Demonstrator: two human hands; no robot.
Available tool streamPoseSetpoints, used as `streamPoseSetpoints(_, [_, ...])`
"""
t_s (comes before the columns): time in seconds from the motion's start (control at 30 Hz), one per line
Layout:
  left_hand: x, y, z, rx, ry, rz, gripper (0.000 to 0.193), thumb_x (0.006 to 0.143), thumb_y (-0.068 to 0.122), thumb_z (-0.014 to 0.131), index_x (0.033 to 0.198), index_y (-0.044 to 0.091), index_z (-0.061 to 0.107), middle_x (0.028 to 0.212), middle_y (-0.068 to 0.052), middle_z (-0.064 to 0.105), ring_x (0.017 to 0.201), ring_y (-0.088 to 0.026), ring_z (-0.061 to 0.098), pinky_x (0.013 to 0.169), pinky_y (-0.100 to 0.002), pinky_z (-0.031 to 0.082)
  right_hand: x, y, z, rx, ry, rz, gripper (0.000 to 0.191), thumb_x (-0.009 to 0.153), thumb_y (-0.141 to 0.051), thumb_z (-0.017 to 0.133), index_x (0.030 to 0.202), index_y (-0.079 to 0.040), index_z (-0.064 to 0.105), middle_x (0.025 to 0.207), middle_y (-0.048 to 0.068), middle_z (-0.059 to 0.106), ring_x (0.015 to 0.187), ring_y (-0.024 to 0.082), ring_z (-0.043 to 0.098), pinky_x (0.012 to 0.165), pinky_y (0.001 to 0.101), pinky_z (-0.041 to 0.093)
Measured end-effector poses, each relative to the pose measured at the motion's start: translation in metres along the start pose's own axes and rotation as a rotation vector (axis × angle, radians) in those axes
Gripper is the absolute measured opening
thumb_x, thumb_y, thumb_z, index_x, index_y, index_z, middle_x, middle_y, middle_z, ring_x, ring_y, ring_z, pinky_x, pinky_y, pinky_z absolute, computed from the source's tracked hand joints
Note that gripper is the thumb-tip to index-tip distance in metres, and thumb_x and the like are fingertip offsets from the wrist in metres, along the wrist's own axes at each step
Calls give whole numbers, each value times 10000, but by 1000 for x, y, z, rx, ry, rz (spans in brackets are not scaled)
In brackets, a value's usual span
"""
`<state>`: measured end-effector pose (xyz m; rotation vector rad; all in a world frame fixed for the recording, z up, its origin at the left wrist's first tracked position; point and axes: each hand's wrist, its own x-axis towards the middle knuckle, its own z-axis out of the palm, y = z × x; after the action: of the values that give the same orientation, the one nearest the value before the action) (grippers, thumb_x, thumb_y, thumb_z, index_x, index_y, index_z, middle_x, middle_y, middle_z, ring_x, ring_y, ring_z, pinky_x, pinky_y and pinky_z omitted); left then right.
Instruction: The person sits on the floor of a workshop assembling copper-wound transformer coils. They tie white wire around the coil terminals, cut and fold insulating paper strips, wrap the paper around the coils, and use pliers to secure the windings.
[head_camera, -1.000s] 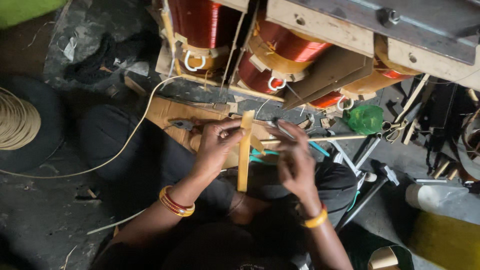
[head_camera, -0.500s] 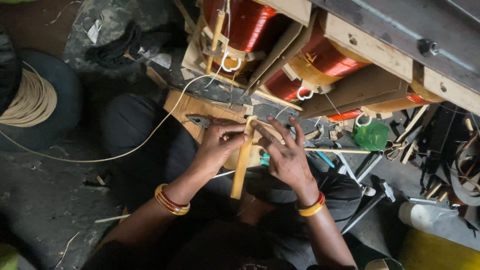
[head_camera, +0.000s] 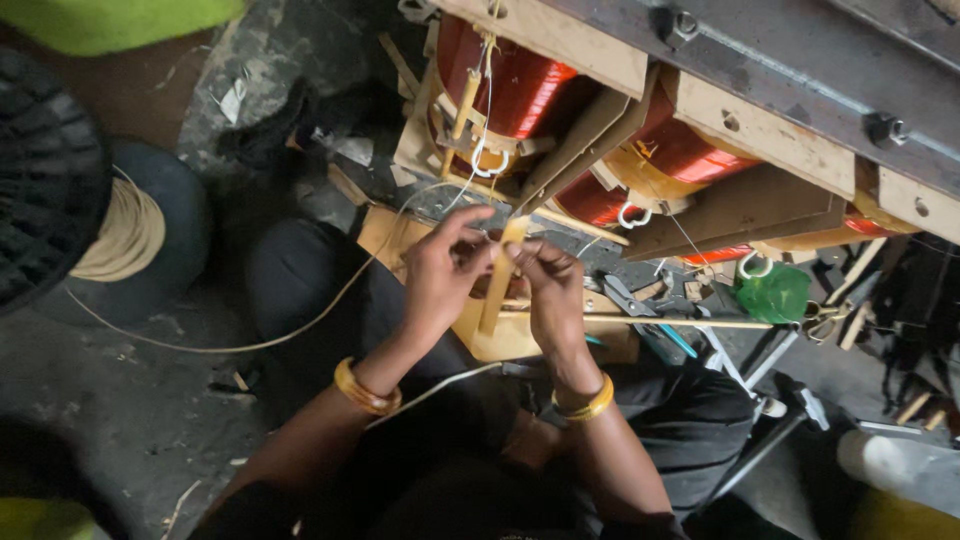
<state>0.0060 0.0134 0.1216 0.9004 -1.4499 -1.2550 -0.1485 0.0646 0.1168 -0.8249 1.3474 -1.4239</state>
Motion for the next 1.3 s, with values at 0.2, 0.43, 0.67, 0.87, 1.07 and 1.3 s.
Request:
streamPoseSetpoints(0.2, [62, -1, 12, 892, 5, 435, 329, 904, 27, 726, 1223, 8, 650, 1178, -184, 706, 761, -297, 733, 658, -374, 594, 44, 36, -3, -36, 149, -133, 88, 1029, -52, 609, 1019, 16, 664, 940, 79, 765, 814, 116, 708, 704, 269, 565])
streamPoseSetpoints(0.43, [86, -3, 11, 993, -40, 394, 369, 819, 82, 752, 1180, 41, 688, 1121, -139, 696, 771, -300, 735, 657, -388, 600, 64, 39, 18, -17, 133, -64, 215, 1063, -73, 576, 1193, 38, 709, 936, 79, 721, 785, 129, 638, 702, 304, 549])
streamPoseSetpoints(0.67, [79, 14, 3, 586, 32, 417, 259, 995, 13, 618, 1249, 43, 657, 1179, -128, 676, 831, -229, 755, 715, -320, 623, 86, 20, 39, 509, -81, -49, 248, 1073, -91, 558, 1266, 25, 661, 1083, 65, 724, 948, 127, 654, 902, 297, 521])
streamPoseSetpoints(0.87, [90, 19, 12, 794, 110, 320, 220, 941, 117, 756, 1148, 53, 721, 1026, -109, 681, 813, -321, 713, 659, -398, 560, 96, 14, 34, 580, -179, 23, 259, 1064, -90, 546, 1283, 5, 648, 1154, 51, 708, 1045, 134, 647, 975, 293, 512])
streamPoseSetpoints(1.07, [92, 16, 23, 554, 185, 162, 137, 883, 75, 787, 1016, 96, 767, 864, -88, 696, 692, -214, 726, 618, -343, 557, 95, 10, 22, 476, -255, -15, 228, 1037, -52, 579, 1255, -10, 634, 1128, 50, 704, 1005, 123, 635, 927, 283, 516])
streamPoseSetpoints(1.3, [88, 15, 29, 700, 197, 324, 91, 929, 98, 754, 1019, 94, 738, 880, -90, 724, 678, -217, 720, 581, -338, 546, 92, 11, 6, 58, -129, -120, 179, 1038, -76, 579, 1141, 29, 680, 979, 33, 719, 911, 93, 636, 867, 259, 528])
